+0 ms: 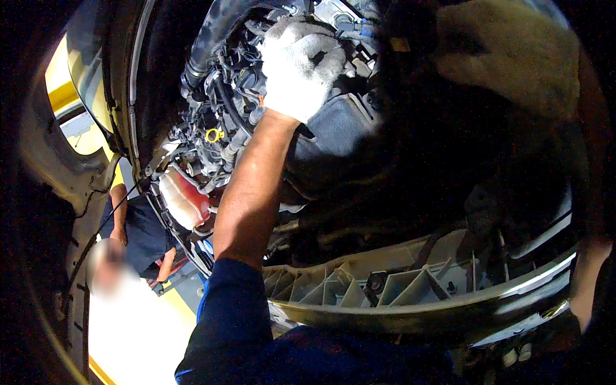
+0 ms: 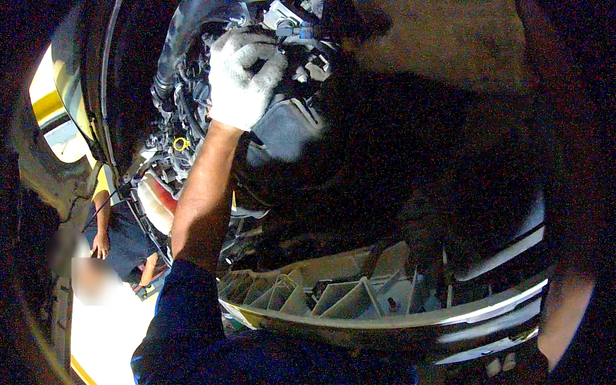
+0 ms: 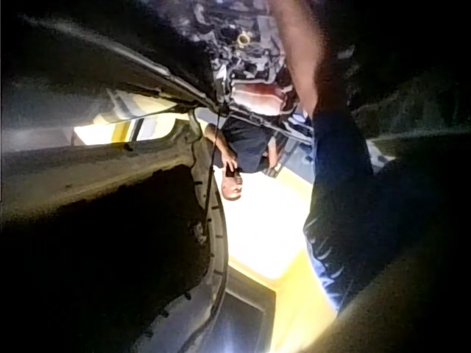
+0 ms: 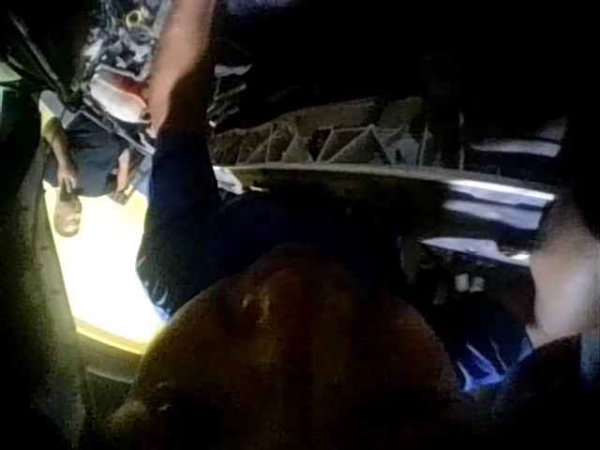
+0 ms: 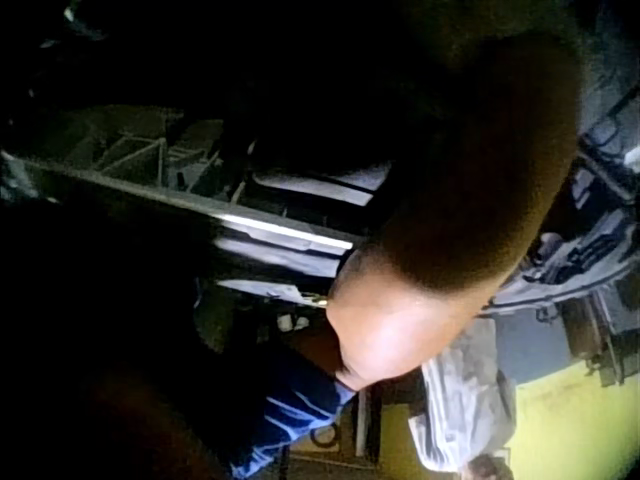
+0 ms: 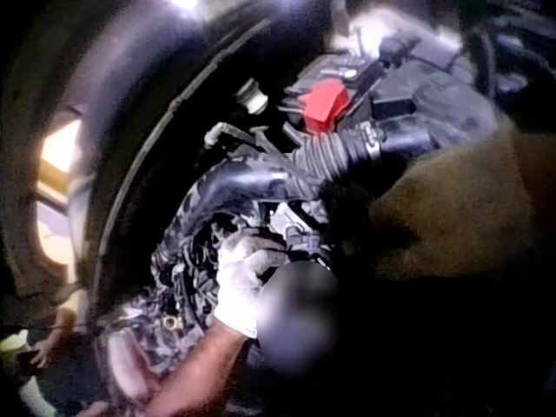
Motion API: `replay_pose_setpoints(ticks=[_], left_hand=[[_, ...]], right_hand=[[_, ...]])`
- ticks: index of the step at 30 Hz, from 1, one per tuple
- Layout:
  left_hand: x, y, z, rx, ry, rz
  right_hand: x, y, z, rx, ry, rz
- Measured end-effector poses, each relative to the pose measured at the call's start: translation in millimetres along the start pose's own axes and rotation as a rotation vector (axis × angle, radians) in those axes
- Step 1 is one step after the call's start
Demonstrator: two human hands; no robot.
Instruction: The person manipulates connectors and components within a vehicle engine bay, detaching an air intake hose with a screwdriver and handling wiring and plastic housings by hand.
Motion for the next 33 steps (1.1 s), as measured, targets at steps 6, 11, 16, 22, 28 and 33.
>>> replay_pose_setpoints(ticks=[6, 11, 16, 22, 28, 33], left_hand=[[0, -2, -5, -0.02, -0.014, 0.017], [9, -18, -14, 0.028, -0.139, -0.001], [63, -127, -50, 0.017, -0.27, 0.112], [181, -295, -213, -0.003, -0.751, 0.311], [332, -342, -493, 0.41, -1.379, 0.536], [451, -277, -722, -0.002, -2.462, 0.32]], right_hand=[[5, 9, 6, 0.007, -0.021, 0.023], [2, 17, 6, 0.048, -0.156, 0.199], [17, 11, 3, 0.111, -0.153, 0.045], [25, 8, 19, -0.028, -0.174, 0.083], [57, 38, -35, 0.28, 0.013, 0.148], [62, -2, 36, 0.281, -0.204, 0.107]])
Point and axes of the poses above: each hand's wrist, its own z-axis towards the middle knuckle, its own y-axis out of the palm, x = y × z, the point moved 5 cm from there along z, towards the middle knuckle, and after that the axes turned 1 degree about -x, right-handed, at the moved point
